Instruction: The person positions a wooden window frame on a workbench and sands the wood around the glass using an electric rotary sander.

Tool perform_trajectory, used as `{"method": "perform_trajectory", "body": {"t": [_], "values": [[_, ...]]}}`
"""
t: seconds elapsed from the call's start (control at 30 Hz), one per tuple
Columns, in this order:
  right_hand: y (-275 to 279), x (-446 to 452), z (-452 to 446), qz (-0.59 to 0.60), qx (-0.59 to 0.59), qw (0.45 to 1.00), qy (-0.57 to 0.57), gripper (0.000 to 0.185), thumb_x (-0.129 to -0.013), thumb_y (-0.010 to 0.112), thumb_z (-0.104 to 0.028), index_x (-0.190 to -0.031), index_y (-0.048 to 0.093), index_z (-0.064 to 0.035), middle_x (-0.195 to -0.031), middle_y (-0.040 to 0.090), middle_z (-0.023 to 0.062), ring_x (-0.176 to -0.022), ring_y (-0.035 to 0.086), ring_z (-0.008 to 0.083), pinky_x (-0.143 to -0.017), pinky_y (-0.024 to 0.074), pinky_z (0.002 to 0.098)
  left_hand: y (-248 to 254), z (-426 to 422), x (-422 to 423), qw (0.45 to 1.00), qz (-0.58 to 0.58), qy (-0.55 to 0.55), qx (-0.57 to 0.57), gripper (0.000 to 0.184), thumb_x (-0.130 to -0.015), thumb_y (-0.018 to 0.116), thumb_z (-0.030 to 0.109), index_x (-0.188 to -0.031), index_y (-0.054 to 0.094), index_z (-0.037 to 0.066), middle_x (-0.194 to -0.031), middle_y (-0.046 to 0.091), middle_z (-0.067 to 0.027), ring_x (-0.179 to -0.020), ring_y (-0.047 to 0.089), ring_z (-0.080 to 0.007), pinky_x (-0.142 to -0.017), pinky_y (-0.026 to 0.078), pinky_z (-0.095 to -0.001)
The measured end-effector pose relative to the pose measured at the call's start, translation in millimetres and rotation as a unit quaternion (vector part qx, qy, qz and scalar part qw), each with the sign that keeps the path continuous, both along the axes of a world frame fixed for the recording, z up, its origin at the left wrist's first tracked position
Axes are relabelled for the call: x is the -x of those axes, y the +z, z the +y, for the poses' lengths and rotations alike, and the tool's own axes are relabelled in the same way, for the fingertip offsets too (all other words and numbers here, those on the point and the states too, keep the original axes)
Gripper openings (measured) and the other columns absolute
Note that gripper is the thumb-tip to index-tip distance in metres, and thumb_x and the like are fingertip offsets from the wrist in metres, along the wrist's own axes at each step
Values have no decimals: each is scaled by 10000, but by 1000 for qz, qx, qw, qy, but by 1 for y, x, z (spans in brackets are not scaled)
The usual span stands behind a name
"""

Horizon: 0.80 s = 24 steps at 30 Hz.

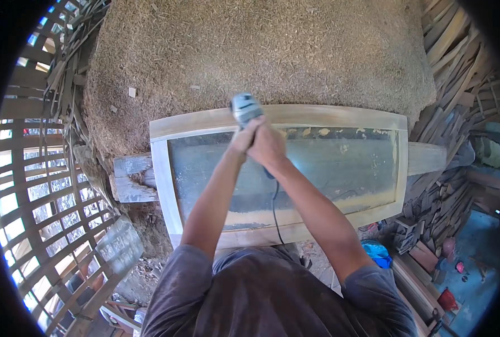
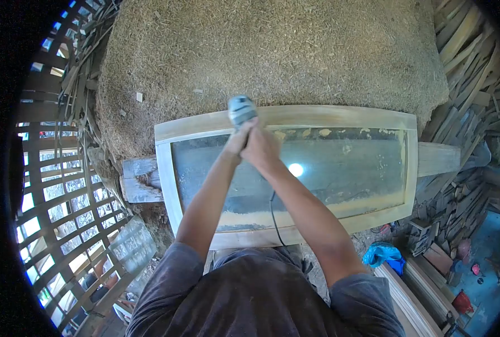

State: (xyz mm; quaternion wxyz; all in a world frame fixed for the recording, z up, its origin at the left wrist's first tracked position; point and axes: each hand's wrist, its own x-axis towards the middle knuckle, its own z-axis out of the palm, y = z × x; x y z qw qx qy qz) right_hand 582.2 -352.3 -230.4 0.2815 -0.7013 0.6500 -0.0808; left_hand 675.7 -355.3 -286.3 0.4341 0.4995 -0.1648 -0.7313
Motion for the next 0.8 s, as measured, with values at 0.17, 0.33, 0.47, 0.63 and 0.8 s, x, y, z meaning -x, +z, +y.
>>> {"method": "perform_trajectory", "body": {"t": [0.17, 0.33, 0.47, 0.63, 0.8], "values": [[12, 78, -2, 38, 6, 996, -79, 465, -759, 762, -313, -1083, 625, -8, -891, 716, 263, -881, 700, 457, -776, 562, 537, 7, -17, 84, 997, -2, -71, -7, 750, -729, 851, 527, -1273, 645, 53, -1186, 687, -115, -1067, 657, -214, -954, 520, -375], [13, 131, -4, 72, 18, 990, -119, 547, -769, 757, -324, -1165, 565, 2, -915, 710, 290, -902, 691, 477, -791, 553, 548, 3, -34, 149, 993, 18, -112, 46, 706, -708, 855, 550, -1173, 707, 40, -1146, 711, -99, -1042, 671, -193, -942, 524, -359], [22, 148, -4, 82, 8, 981, -174, 522, -774, 758, -307, -1117, 567, 37, -914, 708, 298, -889, 696, 470, -778, 551, 543, 6, -35, 172, 986, -58, -153, 26, 647, -742, 834, 520, -1158, 719, 38, -1105, 726, -79, -993, 677, -174, -917, 530, -338], [1, 95, -8, 65, 28, 993, -92, 487, -765, 747, -306, -1101, 610, 18, -891, 707, 289, -872, 688, 477, -757, 548, 544, -8, -31, 102, 994, 5, -106, 34, 571, -773, 810, 496, -1127, 728, 55, -1101, 718, -73, -991, 670, -164, -897, 533, -337], [-1, 11, 3, 30, 14, 999, -17, 322, -757, 735, -278, -902, 681, 4, -845, 712, 264, -822, 703, 445, -730, 560, 535, 9, -1, 7, 999, 3, -34, 0, 683, -808, 794, 501, -1299, 575, 79, -1155, 669, -93, -1045, 650, -204, -924, 524, -367]]}}
